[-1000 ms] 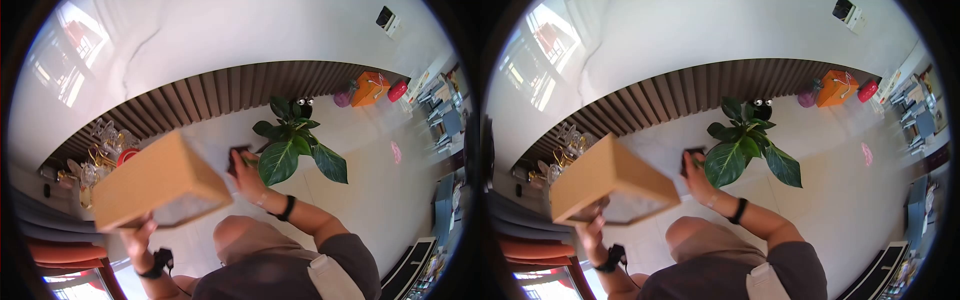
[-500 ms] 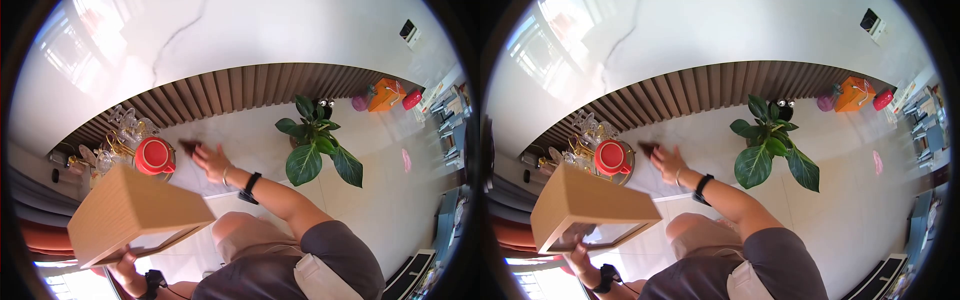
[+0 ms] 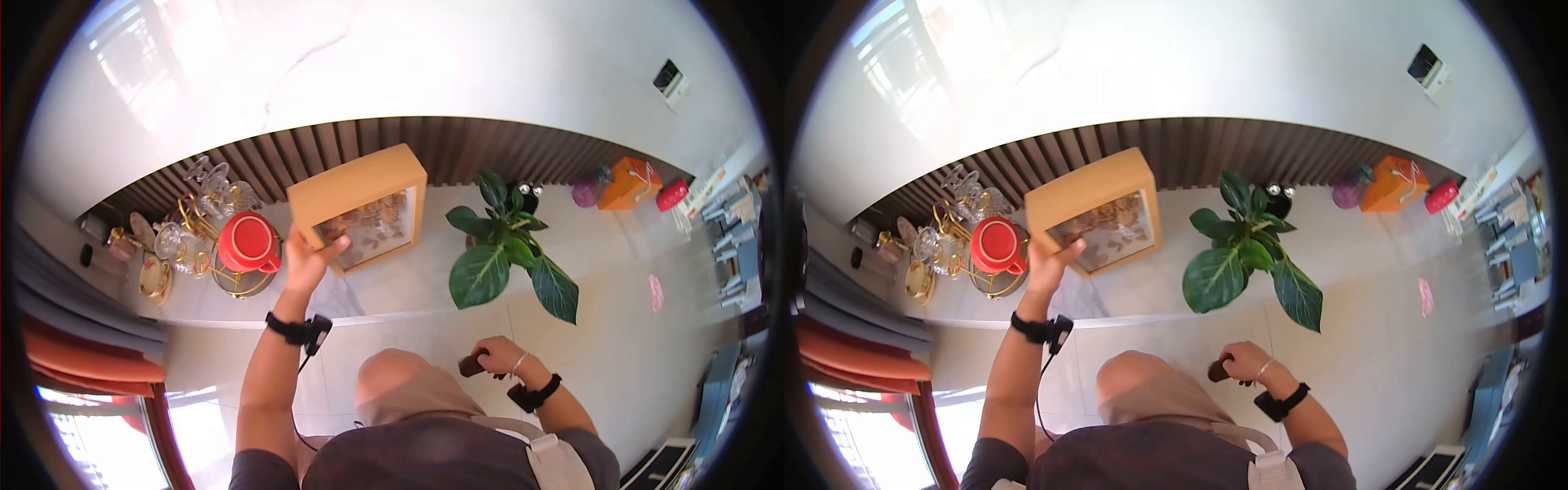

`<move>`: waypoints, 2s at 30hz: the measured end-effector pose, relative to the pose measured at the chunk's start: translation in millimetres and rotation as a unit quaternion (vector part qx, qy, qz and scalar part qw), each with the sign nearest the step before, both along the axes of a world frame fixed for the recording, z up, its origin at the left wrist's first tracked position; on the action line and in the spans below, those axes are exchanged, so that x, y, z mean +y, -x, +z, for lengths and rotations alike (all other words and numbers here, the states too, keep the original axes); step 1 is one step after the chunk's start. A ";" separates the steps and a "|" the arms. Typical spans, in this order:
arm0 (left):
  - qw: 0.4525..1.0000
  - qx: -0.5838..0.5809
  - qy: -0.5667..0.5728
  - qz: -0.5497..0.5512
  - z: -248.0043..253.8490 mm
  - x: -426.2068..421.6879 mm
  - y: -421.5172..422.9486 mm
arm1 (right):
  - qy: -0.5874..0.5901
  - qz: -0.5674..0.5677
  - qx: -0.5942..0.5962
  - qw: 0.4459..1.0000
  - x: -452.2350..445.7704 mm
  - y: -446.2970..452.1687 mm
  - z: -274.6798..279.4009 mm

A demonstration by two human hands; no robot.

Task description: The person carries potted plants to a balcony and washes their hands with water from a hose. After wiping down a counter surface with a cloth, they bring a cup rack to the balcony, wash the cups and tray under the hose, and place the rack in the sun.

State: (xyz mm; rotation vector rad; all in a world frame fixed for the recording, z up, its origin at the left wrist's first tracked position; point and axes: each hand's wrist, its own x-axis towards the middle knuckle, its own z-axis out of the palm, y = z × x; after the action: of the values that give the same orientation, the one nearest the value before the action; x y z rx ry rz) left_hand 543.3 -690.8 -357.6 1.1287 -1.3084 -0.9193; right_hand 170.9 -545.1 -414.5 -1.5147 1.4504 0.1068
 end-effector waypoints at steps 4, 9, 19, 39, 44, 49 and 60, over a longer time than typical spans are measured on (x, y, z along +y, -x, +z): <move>0.996 0.086 -0.026 -0.020 -18.1 -39.2 1.8 | 0.048 -0.098 -0.113 0.988 3.5 11.5 -48.0; 0.994 0.099 -0.018 -0.039 -13.6 -72.4 1.6 | -0.015 -0.160 -0.263 0.951 -4.8 1.3 -80.2; 0.994 -0.061 -0.033 0.085 -24.4 -94.2 11.5 | -0.352 -0.316 -0.466 0.747 -27.5 -26.7 -78.4; 0.904 -0.223 0.230 0.284 135.2 71.2 -227.5 | 0.006 -0.333 -0.414 0.847 -12.6 -133.4 20.3; 0.865 -0.275 0.325 0.266 111.5 63.0 -234.0 | 0.251 -0.337 -0.256 0.871 27.8 -208.5 110.3; 0.901 -0.199 0.301 0.239 102.8 62.0 -256.5 | 0.313 -0.387 -0.267 0.825 10.9 -235.1 170.8; 0.864 -0.286 0.281 0.306 105.1 71.6 -259.4 | 0.505 -0.364 -0.108 0.775 -54.7 -181.9 135.2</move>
State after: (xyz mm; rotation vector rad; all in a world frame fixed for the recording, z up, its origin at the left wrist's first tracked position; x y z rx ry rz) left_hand 802.6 -619.2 -252.6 1.2578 -1.4077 0.2961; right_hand 352.8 -599.7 -279.3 -1.5017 1.8972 -1.4854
